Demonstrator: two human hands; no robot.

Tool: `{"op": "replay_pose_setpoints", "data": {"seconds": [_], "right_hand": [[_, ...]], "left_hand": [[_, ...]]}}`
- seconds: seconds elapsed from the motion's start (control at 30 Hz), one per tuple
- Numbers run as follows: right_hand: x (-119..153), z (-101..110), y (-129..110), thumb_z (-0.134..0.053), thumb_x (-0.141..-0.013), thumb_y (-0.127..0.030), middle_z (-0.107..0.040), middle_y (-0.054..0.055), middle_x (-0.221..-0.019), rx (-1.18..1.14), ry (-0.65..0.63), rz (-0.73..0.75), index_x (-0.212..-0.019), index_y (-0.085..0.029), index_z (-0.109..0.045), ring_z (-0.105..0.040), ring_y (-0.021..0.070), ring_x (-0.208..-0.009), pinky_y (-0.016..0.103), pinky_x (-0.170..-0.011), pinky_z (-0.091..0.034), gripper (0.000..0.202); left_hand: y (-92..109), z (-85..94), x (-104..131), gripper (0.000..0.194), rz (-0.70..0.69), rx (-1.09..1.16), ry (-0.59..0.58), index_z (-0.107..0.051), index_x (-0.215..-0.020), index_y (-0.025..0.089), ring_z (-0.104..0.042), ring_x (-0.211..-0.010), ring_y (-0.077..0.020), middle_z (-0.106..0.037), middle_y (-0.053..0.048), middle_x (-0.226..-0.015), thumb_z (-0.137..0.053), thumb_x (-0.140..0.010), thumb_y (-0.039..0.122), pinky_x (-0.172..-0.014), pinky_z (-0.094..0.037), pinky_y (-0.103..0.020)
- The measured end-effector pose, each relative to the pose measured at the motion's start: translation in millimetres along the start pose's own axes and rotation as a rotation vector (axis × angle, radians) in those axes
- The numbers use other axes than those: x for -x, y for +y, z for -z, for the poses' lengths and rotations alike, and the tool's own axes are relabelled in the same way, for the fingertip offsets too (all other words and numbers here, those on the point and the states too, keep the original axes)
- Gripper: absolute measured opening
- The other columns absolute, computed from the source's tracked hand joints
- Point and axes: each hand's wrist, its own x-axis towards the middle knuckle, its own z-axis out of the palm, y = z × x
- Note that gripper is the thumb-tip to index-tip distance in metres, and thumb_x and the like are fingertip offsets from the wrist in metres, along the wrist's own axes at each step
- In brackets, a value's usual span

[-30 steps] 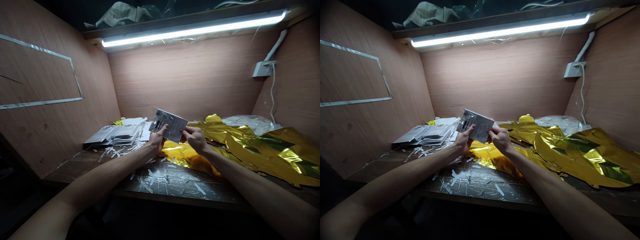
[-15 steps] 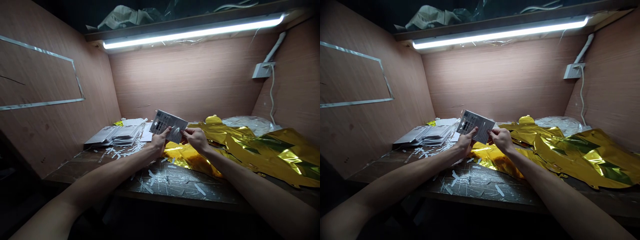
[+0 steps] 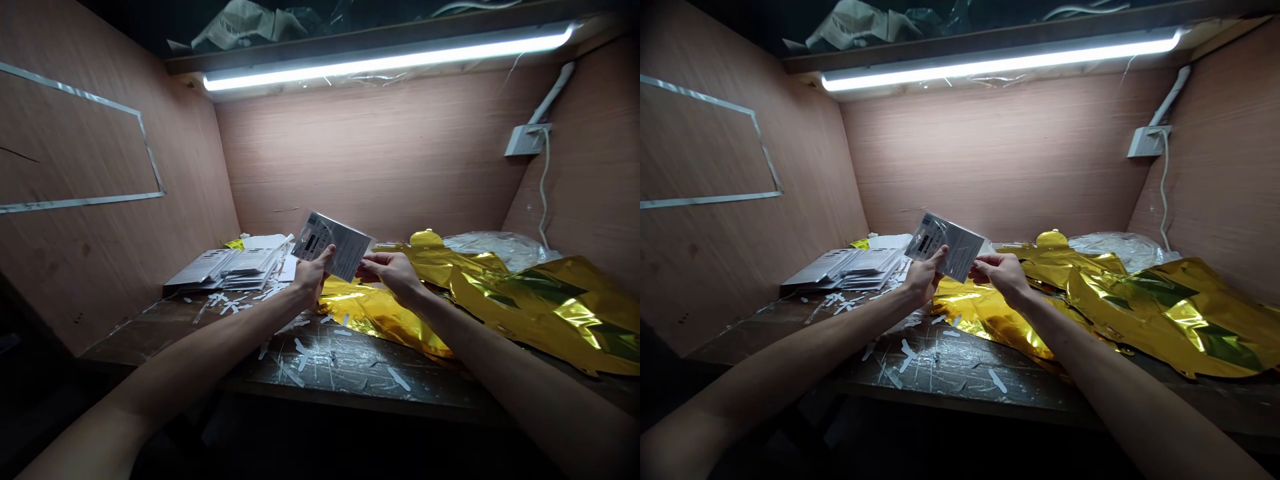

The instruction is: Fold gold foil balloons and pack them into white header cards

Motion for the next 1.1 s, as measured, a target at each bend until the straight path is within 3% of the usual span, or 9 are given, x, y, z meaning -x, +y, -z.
{"op": "replay_pose_setpoints", "data": {"seconds": [0.3, 0.47, 0.53, 0.67, 0.77, 0.83, 0.97, 1.1], "right_hand": [[2.2, -1.7, 3.1, -0.089, -0.066, -0.04, -0.077, 0.009, -0.072, 0.042, -0.019, 0.054, -0.081, -0.013, -0.08, -0.075, 0.0209, -0.065, 0.029, -0.062, -0.065, 0.032], [-13.2, 22.7, -18.4, -0.089, -0.064, -0.035, -0.077, 0.01, -0.07, 0.278, -0.205, 0.007, -0.076, -0.014, -0.08, -0.074, 0.02, -0.06, 0.028, -0.056, -0.064, 0.025], [-28.0, 47.9, -34.5, -0.087, -0.066, -0.031, -0.076, 0.01, -0.068, 0.473, -0.231, -0.01, -0.073, -0.015, -0.08, -0.072, 0.0201, -0.056, 0.027, -0.051, -0.062, 0.019], [-64.5, 123.1, -62.1, -0.081, -0.066, -0.019, -0.074, 0.006, -0.06, 0.891, 0.148, -0.009, -0.069, -0.015, -0.079, -0.069, 0.018, -0.05, 0.026, -0.049, -0.06, 0.006], [-89.2, 185.9, -67.0, -0.077, -0.071, -0.015, -0.075, 0.01, -0.064, 1.036, 0.302, -0.073, -0.074, -0.012, -0.079, -0.071, 0.0194, -0.056, 0.028, -0.058, -0.062, 0.005], [-102.2, 223.5, -61.1, -0.076, -0.078, -0.016, -0.076, 0.015, -0.075, 1.171, 0.359, -0.126, -0.08, -0.009, -0.078, -0.074, 0.0233, -0.071, 0.032, -0.071, -0.062, 0.008], [-121.4, 278.6, -32.5, -0.067, -0.097, -0.032, -0.067, 0.013, -0.122, 1.418, 0.305, -0.221, -0.117, -0.014, -0.068, -0.067, 0.0241, -0.106, 0.04, -0.091, -0.057, 0.027], [-139.2, 308.3, 2.9, -0.065, -0.098, -0.036, -0.062, 0.011, -0.13, 1.568, 0.186, -0.282, -0.128, -0.017, -0.062, -0.065, 0.0257, -0.11, 0.044, -0.092, -0.057, 0.036]], "left_hand": [[-5.5, -10.8, 21.1, 0.042, -0.015, -0.018, -0.019, -0.075, -0.102, 0.012, -0.075, -0.096, -0.0266, -0.078, -0.013, -0.11, -0.094, -0.067, 0.023, -0.086, -0.063, -0.038], [-1.4, -12.1, 14.7, 0.035, -0.02, -0.028, -0.048, -0.076, -0.098, 0.013, -0.076, -0.094, -0.0249, -0.079, -0.01, -0.104, -0.092, -0.069, 0.022, -0.087, -0.063, -0.037], [-2.5, -9.4, 11.6, 0.031, -0.001, -0.058, 0.023, -0.075, -0.099, 0.013, -0.076, -0.091, -0.0229, -0.079, -0.01, -0.104, -0.09, -0.073, 0.019, -0.084, -0.064, -0.036], [-12.7, -3.9, 11.7, 0.022, 0.268, -0.17, 0.004, -0.072, -0.104, 0.014, -0.077, -0.084, -0.0248, -0.078, -0.015, -0.104, -0.081, -0.084, 0.017, -0.074, -0.067, -0.042], [-17.6, -5.2, 15.0, 0.02, 0.386, -0.244, -0.03, -0.072, -0.103, 0.013, -0.078, -0.077, -0.0279, -0.078, -0.018, -0.103, -0.079, -0.084, 0.015, -0.065, -0.067, -0.045], [-17.2, -7.3, 15.8, 0.019, 0.404, -0.26, -0.03, -0.072, -0.105, 0.014, -0.078, -0.076, -0.0276, -0.078, -0.018, -0.105, -0.076, -0.086, 0.013, -0.064, -0.067, -0.044], [-11.7, -8.3, 13.8, 0.019, 0.384, -0.256, -0.023, -0.073, -0.105, 0.014, -0.077, -0.076, -0.0283, -0.078, -0.017, -0.104, -0.074, -0.087, 0.013, -0.063, -0.068, -0.044], [-3.6, -6.6, 12.6, 0.024, 0.386, -0.255, -0.025, -0.072, -0.111, 0.014, -0.077, -0.077, -0.0288, -0.078, -0.017, -0.104, -0.074, -0.088, 0.017, -0.066, -0.068, -0.045]]}}
